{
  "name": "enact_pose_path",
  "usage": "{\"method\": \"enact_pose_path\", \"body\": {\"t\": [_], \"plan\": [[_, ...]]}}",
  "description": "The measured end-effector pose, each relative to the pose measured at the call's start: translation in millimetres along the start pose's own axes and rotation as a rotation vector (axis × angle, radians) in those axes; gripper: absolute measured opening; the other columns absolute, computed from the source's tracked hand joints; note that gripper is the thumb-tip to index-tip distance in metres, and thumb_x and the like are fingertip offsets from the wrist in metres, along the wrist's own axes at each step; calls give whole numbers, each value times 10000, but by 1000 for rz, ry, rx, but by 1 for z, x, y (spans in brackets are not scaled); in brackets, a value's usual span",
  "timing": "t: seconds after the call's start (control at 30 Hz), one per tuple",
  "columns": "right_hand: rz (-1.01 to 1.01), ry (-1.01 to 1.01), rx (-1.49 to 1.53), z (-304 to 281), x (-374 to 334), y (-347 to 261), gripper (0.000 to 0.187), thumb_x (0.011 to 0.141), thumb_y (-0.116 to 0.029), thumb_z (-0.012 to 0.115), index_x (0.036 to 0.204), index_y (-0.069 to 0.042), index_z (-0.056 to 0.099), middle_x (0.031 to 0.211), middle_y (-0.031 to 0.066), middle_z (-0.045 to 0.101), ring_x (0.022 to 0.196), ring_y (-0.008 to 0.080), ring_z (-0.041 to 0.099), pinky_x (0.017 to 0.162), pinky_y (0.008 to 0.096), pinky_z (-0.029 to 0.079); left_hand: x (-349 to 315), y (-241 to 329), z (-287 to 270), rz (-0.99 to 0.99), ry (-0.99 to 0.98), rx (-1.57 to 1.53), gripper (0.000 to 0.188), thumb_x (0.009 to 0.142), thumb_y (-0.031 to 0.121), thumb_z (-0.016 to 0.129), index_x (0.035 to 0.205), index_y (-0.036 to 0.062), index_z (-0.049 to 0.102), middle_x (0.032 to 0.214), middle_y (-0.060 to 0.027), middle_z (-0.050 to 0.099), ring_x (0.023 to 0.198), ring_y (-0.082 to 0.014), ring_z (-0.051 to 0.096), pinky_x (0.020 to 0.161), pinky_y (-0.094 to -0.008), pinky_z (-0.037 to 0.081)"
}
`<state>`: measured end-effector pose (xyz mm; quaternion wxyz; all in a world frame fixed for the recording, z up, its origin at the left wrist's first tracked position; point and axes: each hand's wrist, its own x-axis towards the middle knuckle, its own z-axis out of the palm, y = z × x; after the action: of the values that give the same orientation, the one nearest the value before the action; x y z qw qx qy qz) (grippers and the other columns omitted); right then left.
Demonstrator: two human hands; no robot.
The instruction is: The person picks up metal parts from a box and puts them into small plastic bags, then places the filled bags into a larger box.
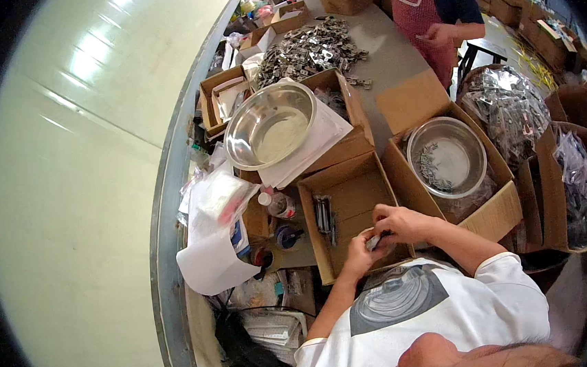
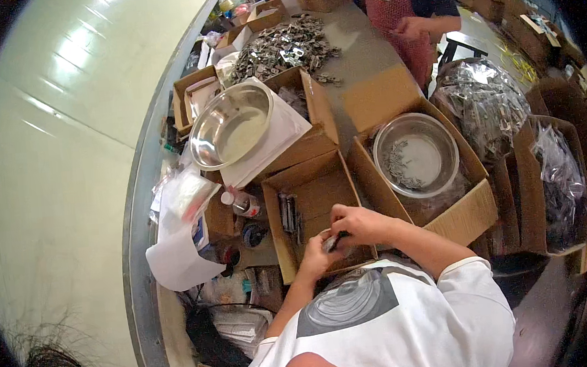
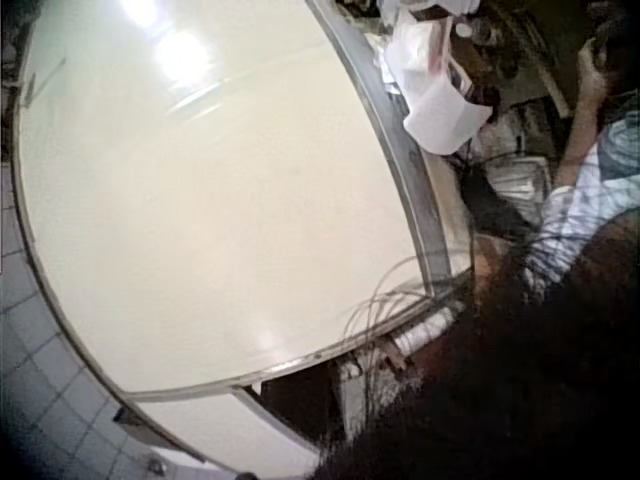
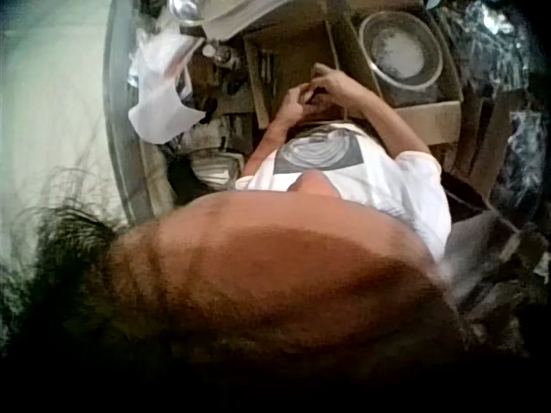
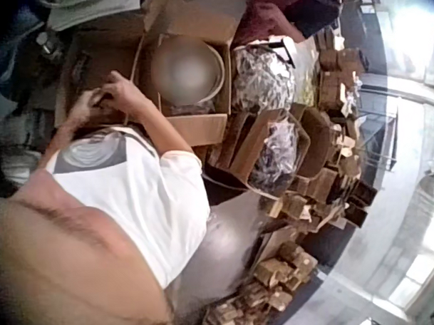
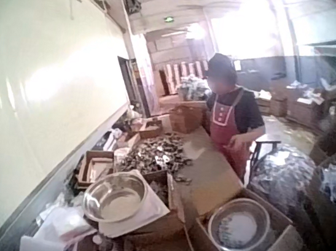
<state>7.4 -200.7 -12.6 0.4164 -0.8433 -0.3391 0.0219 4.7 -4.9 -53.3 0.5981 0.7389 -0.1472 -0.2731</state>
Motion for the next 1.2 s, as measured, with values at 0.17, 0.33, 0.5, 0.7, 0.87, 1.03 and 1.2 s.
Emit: {"method": "enact_pose_path", "body": {"t": [0.17, 0.33, 0.5, 0.7, 0.87, 1.03, 1.2], "plan": [[342, 45, 348, -23, -8, 17, 319, 764, -211, 727, 980, -14, 601, 897, 134, 595, 836, 272, 591, 745, 344, 476, 0, -5, -4, 68, 11, -10, 424, 692, 11, 639, 1114, -7, 606, 1042, -40, 622, 945, -119, 567, 827, -257, 451], [894, 210, -273, -60, -49, 117, 416, 799, -299, 654, 1135, -63, 586, 1077, 192, 591, 1018, 345, 558, 883, 410, 440, -3, -13, 6, -7, 27, -115, 408, 706, -1, 593, 1113, -4, 619, 1096, -56, 615, 999, -137, 569, 855, -254, 443], [722, 14, -398, -65, -61, 172, 423, 777, -244, 647, 1163, -85, 574, 1178, 213, 528, 1036, 385, 542, 887, 435, 441, -2, -17, 13, 42, 71, -10, 392, 717, 4, 595, 1107, -3, 624, 1120, -65, 613, 1009, -139, 574, 848, -255, 449], [947, 56, -480, -26, -74, 196, 388, 708, -120, 621, 1090, -67, 585, 1131, 229, 548, 961, 411, 575, 814, 452, 479, -5, -35, 16, 68, 175, 11, 353, 738, 7, 603, 1090, -7, 631, 1140, -79, 608, 994, -130, 582, 750, -235, 477], [807, 99, -518, -30, -75, 204, 296, 686, -75, 615, 976, -29, 579, 921, 236, 590, 850, 404, 599, 742, 449, 496, -3, -32, 16, 88, 235, 12, 337, 757, -2, 597, 1093, -20, 623, 1147, -92, 610, 973, -139, 594, 725, -233, 482], [1054, 435, 406, -61, -87, 212, 179, 730, -36, 556, 908, -30, 566, 841, 144, 600, 646, 243, 571, 577, 356, 510, -2, -34, 15, 93, 238, -15, 329, 766, 2, 607, 1092, -36, 617, 1144, -100, 605, 985, -158, 599, 768, -246, 486], [474, 740, 1620, -88, -120, 226, 235, 825, -56, 412, 983, 39, 558, 861, 117, 596, 639, 169, 589, 598, 260, 543, 2, -36, 19, 90, 224, -63, 332, 761, -10, 600, 1092, -39, 615, 1140, -99, 603, 997, -155, 591, 774, -242, 482]]}}
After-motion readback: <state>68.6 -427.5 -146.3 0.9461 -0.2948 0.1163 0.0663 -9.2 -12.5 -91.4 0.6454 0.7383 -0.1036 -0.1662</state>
